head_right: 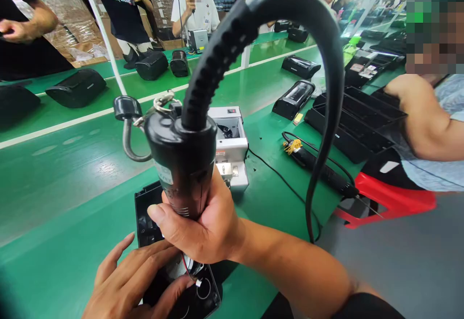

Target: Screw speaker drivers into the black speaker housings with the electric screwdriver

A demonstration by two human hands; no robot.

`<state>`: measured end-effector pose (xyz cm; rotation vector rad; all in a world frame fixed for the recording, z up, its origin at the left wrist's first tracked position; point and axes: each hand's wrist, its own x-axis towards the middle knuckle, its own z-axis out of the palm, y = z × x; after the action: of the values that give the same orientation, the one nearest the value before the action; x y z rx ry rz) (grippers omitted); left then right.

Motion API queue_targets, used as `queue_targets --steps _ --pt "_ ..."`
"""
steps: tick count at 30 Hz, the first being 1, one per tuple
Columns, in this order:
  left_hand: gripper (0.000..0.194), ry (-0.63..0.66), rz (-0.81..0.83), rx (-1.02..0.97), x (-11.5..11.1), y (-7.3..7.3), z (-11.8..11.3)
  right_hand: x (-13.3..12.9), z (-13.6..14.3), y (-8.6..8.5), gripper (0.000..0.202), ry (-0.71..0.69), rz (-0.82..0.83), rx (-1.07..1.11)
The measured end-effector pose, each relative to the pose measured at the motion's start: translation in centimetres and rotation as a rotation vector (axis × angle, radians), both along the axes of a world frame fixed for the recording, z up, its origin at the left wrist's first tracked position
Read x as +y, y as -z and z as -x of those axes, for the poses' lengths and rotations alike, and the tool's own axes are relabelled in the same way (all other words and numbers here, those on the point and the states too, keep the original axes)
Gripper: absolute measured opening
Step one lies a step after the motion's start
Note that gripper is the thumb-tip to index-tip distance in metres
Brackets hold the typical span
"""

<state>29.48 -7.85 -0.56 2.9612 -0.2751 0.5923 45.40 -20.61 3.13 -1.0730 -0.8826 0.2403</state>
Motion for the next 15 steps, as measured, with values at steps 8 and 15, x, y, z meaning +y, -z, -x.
queue_targets --steps 8,15 --pt "0.037 -0.019 0.003 0.016 -0.2 0.2 -0.2 0.3 0.3 0.2 0.025 -0.018 0.012 0.025" --pt "0.033 -0.013 0.006 0.022 -0.3 0.1 -0.1 0.2 0.6 1.0 0.035 -0.005 0.049 -0.013"
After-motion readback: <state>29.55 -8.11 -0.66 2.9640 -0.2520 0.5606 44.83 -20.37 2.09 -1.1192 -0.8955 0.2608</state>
